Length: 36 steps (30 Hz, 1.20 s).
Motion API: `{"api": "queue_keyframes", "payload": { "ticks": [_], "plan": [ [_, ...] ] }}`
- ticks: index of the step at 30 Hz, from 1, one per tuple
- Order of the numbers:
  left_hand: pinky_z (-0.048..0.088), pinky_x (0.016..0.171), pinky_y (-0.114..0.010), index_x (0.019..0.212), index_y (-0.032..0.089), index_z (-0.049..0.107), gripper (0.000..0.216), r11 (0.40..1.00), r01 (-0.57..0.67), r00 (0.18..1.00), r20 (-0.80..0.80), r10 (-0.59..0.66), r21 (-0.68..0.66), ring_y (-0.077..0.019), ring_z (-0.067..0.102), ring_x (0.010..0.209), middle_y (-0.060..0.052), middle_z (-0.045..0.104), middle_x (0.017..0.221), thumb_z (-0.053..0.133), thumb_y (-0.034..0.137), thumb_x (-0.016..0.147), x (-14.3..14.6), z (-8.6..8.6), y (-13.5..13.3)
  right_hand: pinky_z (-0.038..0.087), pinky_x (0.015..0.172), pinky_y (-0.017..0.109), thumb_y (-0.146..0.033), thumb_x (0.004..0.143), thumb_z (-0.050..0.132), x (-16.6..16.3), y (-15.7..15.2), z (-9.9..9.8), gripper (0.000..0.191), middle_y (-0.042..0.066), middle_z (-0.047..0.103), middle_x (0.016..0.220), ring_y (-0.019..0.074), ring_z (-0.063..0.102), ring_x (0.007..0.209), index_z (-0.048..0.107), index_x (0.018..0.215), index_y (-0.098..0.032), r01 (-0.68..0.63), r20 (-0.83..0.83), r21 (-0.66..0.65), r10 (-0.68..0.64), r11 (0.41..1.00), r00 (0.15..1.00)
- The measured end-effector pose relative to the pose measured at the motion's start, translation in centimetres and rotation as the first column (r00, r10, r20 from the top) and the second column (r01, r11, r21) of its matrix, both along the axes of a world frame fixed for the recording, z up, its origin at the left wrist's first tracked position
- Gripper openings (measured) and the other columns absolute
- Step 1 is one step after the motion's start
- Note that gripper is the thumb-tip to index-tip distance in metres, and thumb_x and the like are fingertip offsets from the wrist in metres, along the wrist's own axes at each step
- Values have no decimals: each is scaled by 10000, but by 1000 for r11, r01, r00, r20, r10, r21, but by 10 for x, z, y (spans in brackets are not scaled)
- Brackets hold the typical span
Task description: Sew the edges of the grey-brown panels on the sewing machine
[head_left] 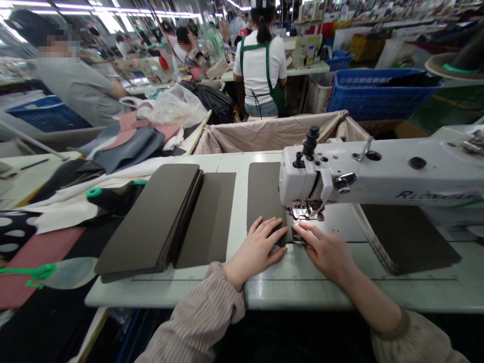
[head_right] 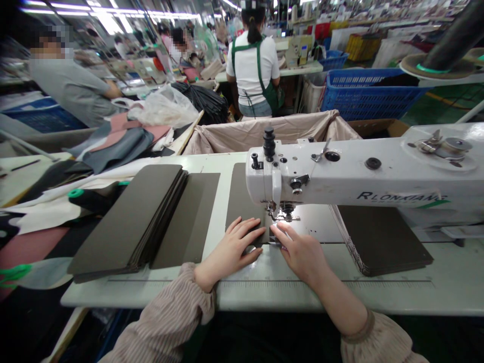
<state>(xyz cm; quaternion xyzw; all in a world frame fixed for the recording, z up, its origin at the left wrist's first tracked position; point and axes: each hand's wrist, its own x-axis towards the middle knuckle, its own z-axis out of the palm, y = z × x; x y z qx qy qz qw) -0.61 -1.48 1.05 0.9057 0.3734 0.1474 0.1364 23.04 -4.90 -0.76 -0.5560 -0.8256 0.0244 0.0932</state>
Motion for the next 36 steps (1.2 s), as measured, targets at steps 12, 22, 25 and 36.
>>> {"api": "queue_keyframes", "payload": {
  "ticks": [12,22,25,36],
  "plan": [
    [180,1213,-471,1465,239,377,537,999,-49,999,-22,50,16,-233,339,1425,-61,413,1519,506,426,979,5,-3,4,554,753,344,-174,895,503,2,0,-3,553,22,480,1471,217,673,955,452,1435,-278,-9,-45,18,10,1000,999],
    [162,1208,-483,1521,247,274,659,996,-93,994,-61,93,7,-246,242,1469,-53,294,1582,475,538,965,10,-9,20,553,760,350,-180,910,481,3,1,-4,541,22,472,1476,227,663,998,432,1441,-276,-15,-84,20,16,1000,996],
    [157,1207,-486,1529,254,253,675,996,-92,995,-50,92,1,-247,229,1474,-49,281,1587,480,541,961,10,-10,22,553,755,345,-179,907,483,3,1,-4,539,26,479,1471,230,660,1005,439,1436,-272,-18,-83,22,19,1000,996],
    [152,1210,-483,1526,270,260,684,996,-92,996,-23,92,-18,-243,222,1476,-37,283,1586,505,540,947,10,-9,22,568,765,357,-171,890,496,3,1,-3,548,32,499,1451,229,667,992,456,1426,-273,-15,-100,25,18,1000,995]
  ]
}}
